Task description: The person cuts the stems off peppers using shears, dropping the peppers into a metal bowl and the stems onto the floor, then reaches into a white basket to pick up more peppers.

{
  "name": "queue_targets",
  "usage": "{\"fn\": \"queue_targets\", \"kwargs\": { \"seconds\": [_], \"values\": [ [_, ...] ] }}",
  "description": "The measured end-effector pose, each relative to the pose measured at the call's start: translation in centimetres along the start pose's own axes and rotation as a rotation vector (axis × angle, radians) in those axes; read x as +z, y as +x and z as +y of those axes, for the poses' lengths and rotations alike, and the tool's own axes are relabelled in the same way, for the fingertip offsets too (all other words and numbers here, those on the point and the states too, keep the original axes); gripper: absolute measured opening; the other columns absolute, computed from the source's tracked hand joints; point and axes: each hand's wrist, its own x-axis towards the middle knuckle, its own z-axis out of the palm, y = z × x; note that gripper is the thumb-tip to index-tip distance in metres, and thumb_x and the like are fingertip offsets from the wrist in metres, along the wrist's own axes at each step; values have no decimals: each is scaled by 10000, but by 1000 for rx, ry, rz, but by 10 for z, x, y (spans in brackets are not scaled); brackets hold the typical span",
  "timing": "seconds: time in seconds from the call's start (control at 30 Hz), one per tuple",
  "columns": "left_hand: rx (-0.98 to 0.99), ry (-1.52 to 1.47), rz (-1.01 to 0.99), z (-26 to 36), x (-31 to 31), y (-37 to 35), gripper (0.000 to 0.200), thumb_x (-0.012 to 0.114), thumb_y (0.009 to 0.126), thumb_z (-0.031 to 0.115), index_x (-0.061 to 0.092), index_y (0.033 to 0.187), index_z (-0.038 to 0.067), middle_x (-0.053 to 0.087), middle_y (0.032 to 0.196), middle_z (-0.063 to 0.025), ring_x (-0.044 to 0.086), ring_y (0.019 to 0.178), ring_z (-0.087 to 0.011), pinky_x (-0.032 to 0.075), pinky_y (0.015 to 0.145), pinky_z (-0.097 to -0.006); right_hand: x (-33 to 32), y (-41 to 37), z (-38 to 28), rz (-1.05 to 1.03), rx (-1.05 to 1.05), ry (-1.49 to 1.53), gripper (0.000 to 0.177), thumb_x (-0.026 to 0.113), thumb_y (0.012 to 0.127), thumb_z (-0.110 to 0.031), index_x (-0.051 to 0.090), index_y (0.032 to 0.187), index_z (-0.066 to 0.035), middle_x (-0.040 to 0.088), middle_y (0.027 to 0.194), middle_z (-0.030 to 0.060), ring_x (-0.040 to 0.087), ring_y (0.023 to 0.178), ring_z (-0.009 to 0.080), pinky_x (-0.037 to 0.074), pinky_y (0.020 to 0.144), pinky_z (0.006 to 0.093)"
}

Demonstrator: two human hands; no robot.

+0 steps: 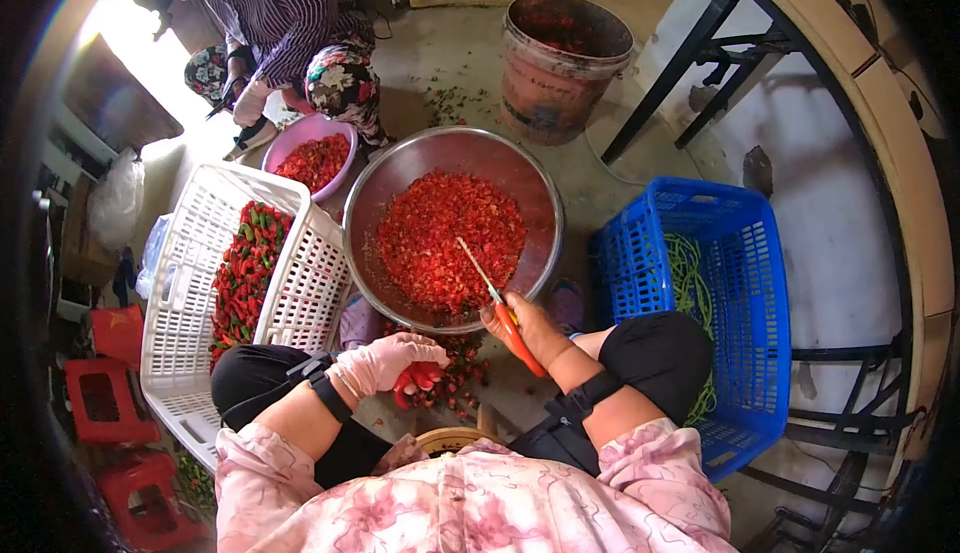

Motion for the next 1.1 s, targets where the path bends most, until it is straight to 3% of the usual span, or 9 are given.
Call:
{"fn": "queue_targets", "kwargs": {
  "seconds": [0.07,0.1,0.13,0.2,0.23,0.27,0.47,0.87,1.1],
  "values": [
    [-50,-114,-80,3,6,-1,226,576,815,283,579,875,65,581,704,-25,576,609,-130,443,441,-249,8,-16,-3,-163,-615,-1210,412,640,785,-149,446,1121,-9,517,794,17,493,723,76,438,659,231],
    [-61,-158,-117,5,9,-4,181,561,816,227,563,903,68,585,743,-42,586,622,-142,440,438,-249,15,-14,4,-239,-387,-373,437,648,776,-142,436,1139,-23,518,772,21,490,700,82,439,625,249],
    [-64,-165,-116,3,10,-5,181,561,816,227,563,903,68,585,743,-42,586,622,-142,440,438,-249,16,-12,3,-239,-379,-374,437,648,776,-142,436,1139,-23,518,772,21,490,700,82,439,625,249],
    [-19,-220,-212,1,15,-5,191,538,804,197,554,927,52,579,786,-65,575,645,-157,429,438,-271,18,-6,-3,-47,-1003,-1331,459,657,763,-132,429,1150,-40,515,751,41,484,660,97,437,593,262],
    [-56,-263,-211,0,18,-6,176,523,795,153,549,937,53,574,794,-64,563,631,-159,430,435,-267,6,8,-1,4,-887,-1390,440,656,758,-127,429,1126,-46,512,747,64,473,622,120,433,571,277],
    [-57,-260,-210,-1,22,-5,176,523,795,153,549,937,53,574,794,-64,563,631,-159,430,435,-267,-8,21,-10,23,-324,-1444,366,652,763,-136,453,1052,-33,516,752,65,476,625,127,430,579,277],
    [-49,-193,-253,-12,28,-10,166,561,796,109,553,954,61,578,827,-42,559,619,-112,430,431,-245,-11,13,-6,-44,-501,-1299,308,674,749,-210,470,911,-46,545,698,81,541,654,164,444,615,307],
    [-74,-232,-180,-7,42,-12,121,581,831,197,565,833,77,592,705,-19,509,520,-65,412,439,-207,4,-15,-24,-47,-600,-1135,421,640,788,-112,454,1153,-14,494,881,-13,450,797,59,419,731,210],
    [288,568,-133,6,54,-18,218,572,790,195,589,905,11,616,772,-117,590,706,-207,461,670,-317,-3,-2,-25,-121,-377,-1657,453,688,732,-262,505,1080,-37,612,842,103,592,781,205,474,677,317]
  ]
}}
